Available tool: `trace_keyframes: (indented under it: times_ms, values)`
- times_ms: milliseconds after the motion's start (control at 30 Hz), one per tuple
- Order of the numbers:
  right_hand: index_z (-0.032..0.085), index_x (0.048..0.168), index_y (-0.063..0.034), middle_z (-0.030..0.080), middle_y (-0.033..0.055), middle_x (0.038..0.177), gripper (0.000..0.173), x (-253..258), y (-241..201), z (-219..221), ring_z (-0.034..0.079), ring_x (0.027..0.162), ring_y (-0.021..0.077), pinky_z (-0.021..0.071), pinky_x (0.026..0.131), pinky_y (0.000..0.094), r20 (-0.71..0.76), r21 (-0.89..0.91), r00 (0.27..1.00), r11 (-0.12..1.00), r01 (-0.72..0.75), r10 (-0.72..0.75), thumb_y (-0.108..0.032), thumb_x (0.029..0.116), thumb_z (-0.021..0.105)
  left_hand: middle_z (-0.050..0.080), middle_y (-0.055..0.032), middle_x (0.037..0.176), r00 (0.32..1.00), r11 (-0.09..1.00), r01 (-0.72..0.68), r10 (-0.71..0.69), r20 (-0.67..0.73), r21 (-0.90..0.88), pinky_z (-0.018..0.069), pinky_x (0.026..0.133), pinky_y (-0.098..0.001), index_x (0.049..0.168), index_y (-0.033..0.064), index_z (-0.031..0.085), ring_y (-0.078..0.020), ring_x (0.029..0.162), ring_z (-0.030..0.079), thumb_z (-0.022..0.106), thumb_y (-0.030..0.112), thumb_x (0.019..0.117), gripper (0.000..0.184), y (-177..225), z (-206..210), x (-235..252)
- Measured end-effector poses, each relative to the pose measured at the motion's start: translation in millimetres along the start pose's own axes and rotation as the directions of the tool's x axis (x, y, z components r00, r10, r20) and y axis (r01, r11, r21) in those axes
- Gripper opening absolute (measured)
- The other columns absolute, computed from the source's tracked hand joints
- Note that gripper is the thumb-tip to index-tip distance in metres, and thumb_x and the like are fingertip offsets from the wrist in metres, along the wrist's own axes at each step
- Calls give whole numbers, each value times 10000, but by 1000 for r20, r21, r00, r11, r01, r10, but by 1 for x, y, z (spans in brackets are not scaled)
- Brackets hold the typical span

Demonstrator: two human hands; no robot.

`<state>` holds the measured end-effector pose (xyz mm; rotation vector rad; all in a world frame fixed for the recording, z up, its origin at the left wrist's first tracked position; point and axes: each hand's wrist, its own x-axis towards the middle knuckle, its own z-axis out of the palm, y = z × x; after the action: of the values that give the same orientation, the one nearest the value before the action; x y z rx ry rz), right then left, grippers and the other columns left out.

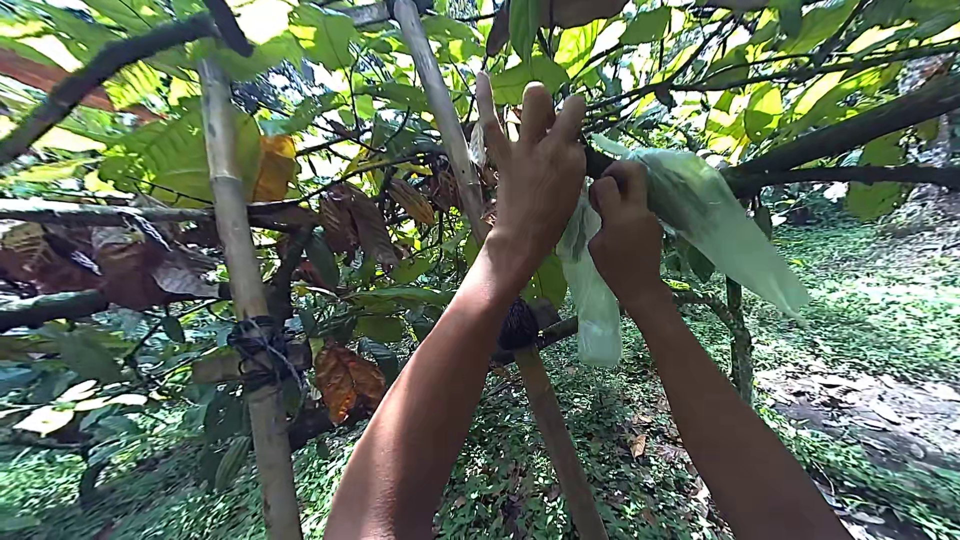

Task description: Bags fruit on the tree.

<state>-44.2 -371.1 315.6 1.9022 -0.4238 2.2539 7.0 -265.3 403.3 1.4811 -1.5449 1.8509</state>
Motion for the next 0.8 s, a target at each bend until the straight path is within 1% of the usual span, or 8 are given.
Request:
trace_keyframes:
  times_ms: [167,300,533,600,633,700,733,800]
  values:
    - [731,1094,-66,614,232,1197,272,-6,17,3,678,754,362,535,521,468,-9,-142,987,977,159,-162,72,877,641,661,-37,1132,984,974,8,33,-178,227,125,1132,-704,957,60,696,-279,1115,582,527,-76,935,218,13,13,-8]
    - [751,1112,-81,630,246,1102,312,-3,26,-6,674,776,393,543,558,508,59,-141,968,958,250,-244,83,880,622,651,-91,1167,985,981,13,21,-174,194,145,1103,-746,985,13,676,-309,1114,598,507,-73,948,193,10,19,-13]
    - [742,1052,-68,624,274,1147,287,-12,33,-17,683,764,416,543,549,525,132,-212,957,935,283,-259,107,856,629,643,-114,1150,982,973,65,-23,-188,222,162,1122,-716,1033,-5,654,-321,1095,599,468,-80,968,211,15,29,-15]
    - [744,1087,-66,618,275,1216,291,-19,27,-22,689,756,418,536,505,522,149,-171,970,961,215,-191,94,876,625,650,-120,1144,982,983,77,-45,-185,168,167,1119,-731,1027,-6,670,-332,1117,606,494,-80,957,204,16,26,-13]
    - [721,1162,-64,595,258,1275,269,-27,21,-27,687,782,408,543,520,519,183,-135,976,981,142,-116,37,942,604,641,-134,1166,986,991,82,-65,-153,105,155,1111,-755,1048,-10,676,-356,1154,589,515,-66,951,196,15,21,-13]
    - [604,1316,-24,552,246,1367,337,-46,7,-38,692,901,395,579,635,525,259,-4,964,998,-68,66,-230,1052,562,644,-142,1226,984,994,105,-108,-143,-29,149,1100,-784,1084,27,697,-389,1215,570,586,52,969,162,14,11,-15]
    - [546,1369,-14,540,244,1387,469,-58,3,-38,683,974,377,585,705,518,278,80,950,981,-174,145,-332,1029,603,636,-147,1268,982,988,111,-125,-141,-105,133,1103,-793,1106,48,703,-406,1249,551,631,138,976,174,14,4,-19]
    - [509,1386,-1,557,260,1331,561,-84,4,-25,674,1003,365,591,765,516,309,216,924,930,-298,224,-291,952,717,626,-158,1274,971,963,99,-149,-186,-251,137,1110,-783,1105,75,704,-423,1253,537,652,241,986,211,17,-6,-33]
